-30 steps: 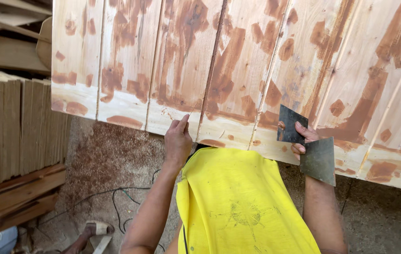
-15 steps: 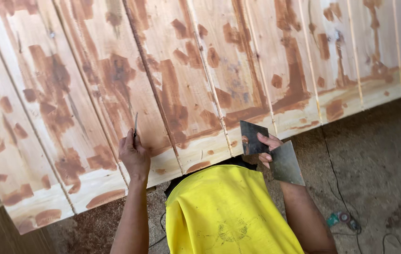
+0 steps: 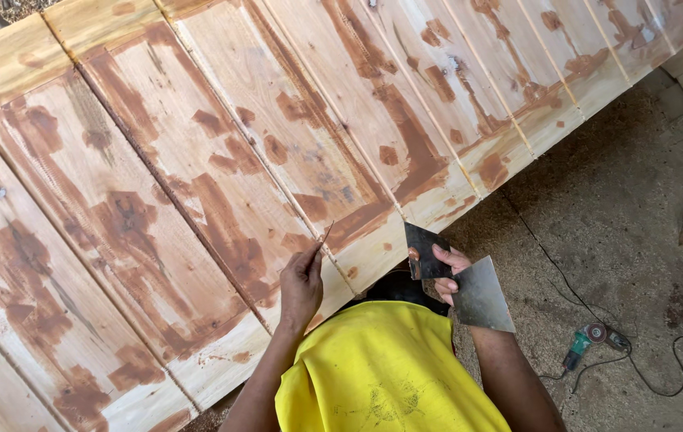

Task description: The person uses a putty knife to scoop wood filler from a container and applies it into gaps between wooden planks. They then use a sanding block to smooth the filler and the surrounding wood surface.

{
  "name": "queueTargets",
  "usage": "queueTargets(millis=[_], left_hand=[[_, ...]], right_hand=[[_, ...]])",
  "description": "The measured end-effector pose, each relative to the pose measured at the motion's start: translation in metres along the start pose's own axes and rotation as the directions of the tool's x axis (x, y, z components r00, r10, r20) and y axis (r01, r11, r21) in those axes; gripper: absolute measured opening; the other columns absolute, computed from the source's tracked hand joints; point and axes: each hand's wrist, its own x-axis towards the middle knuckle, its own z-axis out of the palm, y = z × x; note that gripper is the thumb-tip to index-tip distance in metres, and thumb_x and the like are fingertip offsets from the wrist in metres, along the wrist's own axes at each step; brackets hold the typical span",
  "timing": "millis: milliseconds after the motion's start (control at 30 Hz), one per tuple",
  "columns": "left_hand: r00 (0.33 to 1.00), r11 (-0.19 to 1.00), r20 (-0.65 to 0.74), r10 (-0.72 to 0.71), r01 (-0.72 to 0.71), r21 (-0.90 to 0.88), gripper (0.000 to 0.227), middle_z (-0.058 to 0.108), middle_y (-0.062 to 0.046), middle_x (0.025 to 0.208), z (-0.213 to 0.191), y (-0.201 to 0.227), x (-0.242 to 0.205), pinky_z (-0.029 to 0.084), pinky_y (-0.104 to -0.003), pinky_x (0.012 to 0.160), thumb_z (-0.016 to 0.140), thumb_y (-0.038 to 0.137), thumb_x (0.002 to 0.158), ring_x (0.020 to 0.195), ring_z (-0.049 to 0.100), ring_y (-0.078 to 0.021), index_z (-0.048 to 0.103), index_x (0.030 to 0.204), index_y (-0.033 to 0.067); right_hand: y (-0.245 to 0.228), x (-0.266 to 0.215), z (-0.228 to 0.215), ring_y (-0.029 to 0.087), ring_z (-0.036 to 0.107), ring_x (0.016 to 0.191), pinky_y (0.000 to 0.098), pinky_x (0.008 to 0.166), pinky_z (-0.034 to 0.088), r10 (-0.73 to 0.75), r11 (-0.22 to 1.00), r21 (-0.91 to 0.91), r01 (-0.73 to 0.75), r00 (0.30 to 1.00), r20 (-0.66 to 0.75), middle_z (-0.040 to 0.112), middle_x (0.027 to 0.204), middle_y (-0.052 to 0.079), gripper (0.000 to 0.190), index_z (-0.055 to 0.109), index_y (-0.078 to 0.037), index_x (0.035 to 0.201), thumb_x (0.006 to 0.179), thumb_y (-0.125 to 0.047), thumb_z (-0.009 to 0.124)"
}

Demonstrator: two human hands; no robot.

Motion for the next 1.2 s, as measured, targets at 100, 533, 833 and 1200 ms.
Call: queueTargets(millis=[100, 533, 833, 1200], left_hand=[[0.994, 0.998, 0.088, 0.059, -0.062, 0.031, 0.031, 0.064, -0.017, 0.085, 0.038, 0.02, 0.011, 0.052, -0.037, 0.071, 0.06, 0.011, 0.098, 0.074, 0.063, -0.0288, 0.071, 0.127, 0.0059], [0.957, 0.88, -0.248, 0.151, -0.016, 0.475, 0.019, 0.065, -0.015, 0.1, 0.219, 0.057, 0.137, 0.051, -0.046, 0.085, 0.063, 0.011, 0.098, 0.097, 0.063, -0.0352, 0.074, 0.114, 0.0084], [0.947, 0.838, -0.214, 0.238, -0.089, 0.539, 0.046, 0.067, -0.011, 0.11, 0.25, 0.049, 0.166, 0.05, -0.047, 0.09, 0.07, 0.007, 0.081, 0.106, 0.062, -0.0345, 0.065, 0.126, 0.0126], [0.937, 0.858, -0.252, 0.241, -0.084, 0.507, 0.037, 0.061, -0.012, 0.113, 0.271, 0.059, 0.221, 0.05, -0.048, 0.085, 0.064, 0.003, 0.088, 0.098, 0.059, -0.0355, 0.068, 0.124, 0.0112]], right_hand=[[-0.02, -0.009, -0.041, 0.006, 0.05, 0.035, 0.0195, 0.029, 0.035, -0.06, 0.99, 0.118, 0.073, 0.992, -0.113, 0.072, 0.09, 0.006, 0.028, 0.056, -0.013, 0.122, 0.102, -0.032, 0.061], [-0.197, 0.025, -0.238, 0.008, 0.049, 0.041, 0.0202, 0.038, 0.038, -0.212, 0.944, 0.274, 0.184, 0.974, 0.077, 0.069, 0.091, 0.004, 0.028, 0.052, -0.01, 0.129, 0.109, -0.03, 0.057], [-0.294, 0.052, -0.227, 0.009, 0.049, 0.047, 0.019, 0.044, 0.04, -0.275, 0.923, 0.324, 0.208, 0.945, 0.176, 0.07, 0.116, 0.008, 0.032, 0.048, -0.006, 0.137, 0.115, -0.028, 0.052], [-0.321, 0.053, -0.243, 0.01, 0.05, 0.048, 0.0205, 0.045, 0.039, -0.261, 0.91, 0.356, 0.214, 0.961, 0.088, 0.068, 0.109, 0.006, 0.028, 0.053, -0.007, 0.136, 0.117, -0.027, 0.056]])
